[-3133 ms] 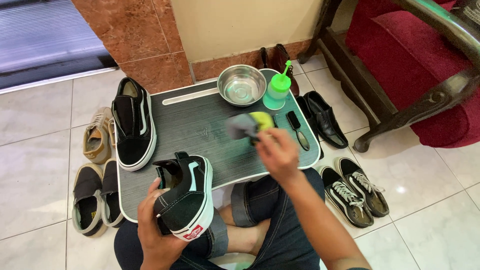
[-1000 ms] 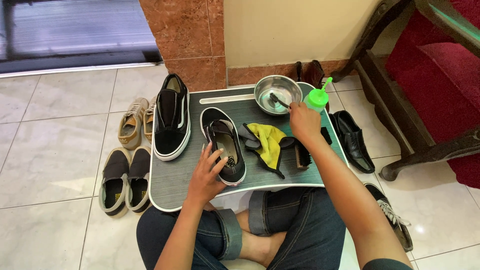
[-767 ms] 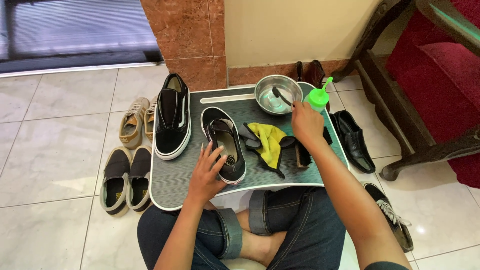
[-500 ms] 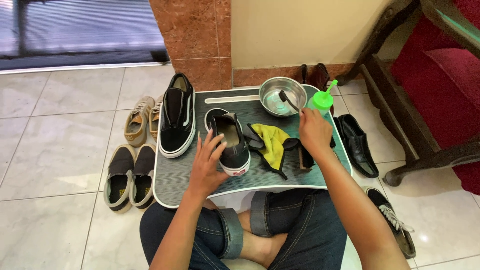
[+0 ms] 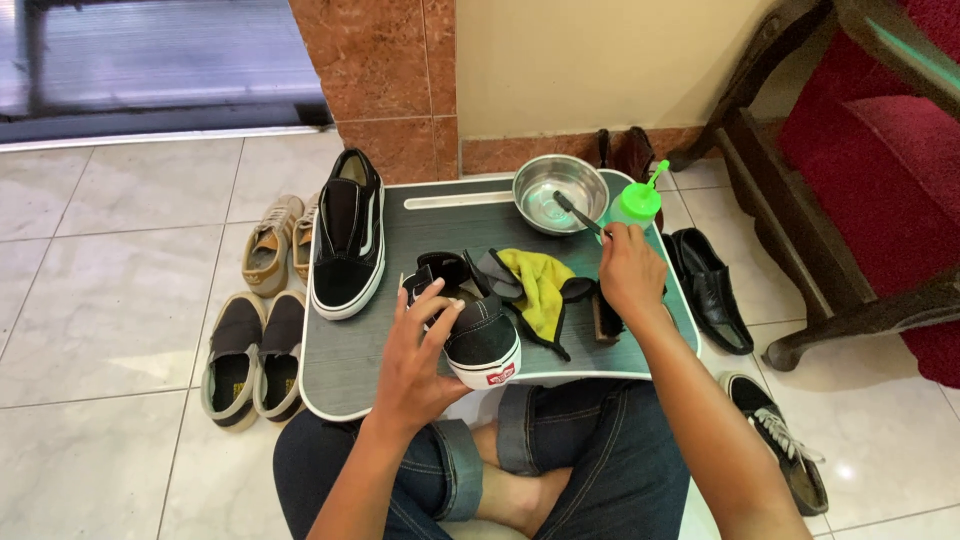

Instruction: The person cleans a black slip-on shoe using a brush and cloths. They scrub the upper and sole with a brush, wipe the shoe with a yellow cloth, and then use a gray cloth to wipe the shoe again.

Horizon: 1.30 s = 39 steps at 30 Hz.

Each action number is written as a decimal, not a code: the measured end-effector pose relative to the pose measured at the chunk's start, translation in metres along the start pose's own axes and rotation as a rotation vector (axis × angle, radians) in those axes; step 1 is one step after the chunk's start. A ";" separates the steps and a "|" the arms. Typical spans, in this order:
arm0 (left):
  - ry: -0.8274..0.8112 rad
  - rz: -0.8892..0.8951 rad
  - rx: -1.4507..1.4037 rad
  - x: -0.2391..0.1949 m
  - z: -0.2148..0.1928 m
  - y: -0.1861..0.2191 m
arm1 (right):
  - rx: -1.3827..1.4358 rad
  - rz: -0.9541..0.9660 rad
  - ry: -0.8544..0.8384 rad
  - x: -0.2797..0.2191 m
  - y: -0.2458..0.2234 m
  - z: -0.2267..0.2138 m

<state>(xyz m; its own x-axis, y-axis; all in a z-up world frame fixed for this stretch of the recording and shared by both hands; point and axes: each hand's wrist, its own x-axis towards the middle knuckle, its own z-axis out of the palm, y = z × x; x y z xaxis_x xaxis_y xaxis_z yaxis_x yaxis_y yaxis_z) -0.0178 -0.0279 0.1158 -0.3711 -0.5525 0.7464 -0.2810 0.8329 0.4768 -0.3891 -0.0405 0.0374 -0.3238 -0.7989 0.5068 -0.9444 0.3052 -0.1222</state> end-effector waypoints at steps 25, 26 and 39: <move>-0.051 -0.044 -0.185 0.004 -0.028 0.008 | 1.251 0.335 -0.255 -0.059 -0.025 -0.058; -0.036 -0.021 -0.182 0.002 -0.029 0.007 | 1.246 0.338 -0.300 -0.063 -0.032 -0.062; -0.044 0.030 -0.113 -0.004 -0.028 -0.004 | 1.104 0.132 -0.399 -0.068 -0.091 -0.115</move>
<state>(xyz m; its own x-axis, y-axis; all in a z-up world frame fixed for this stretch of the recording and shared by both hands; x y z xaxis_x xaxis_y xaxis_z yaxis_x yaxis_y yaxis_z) 0.0095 -0.0276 0.1241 -0.4169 -0.5262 0.7412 -0.1689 0.8461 0.5056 -0.2748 0.0455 0.1127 -0.2324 -0.9600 0.1560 -0.3765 -0.0591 -0.9245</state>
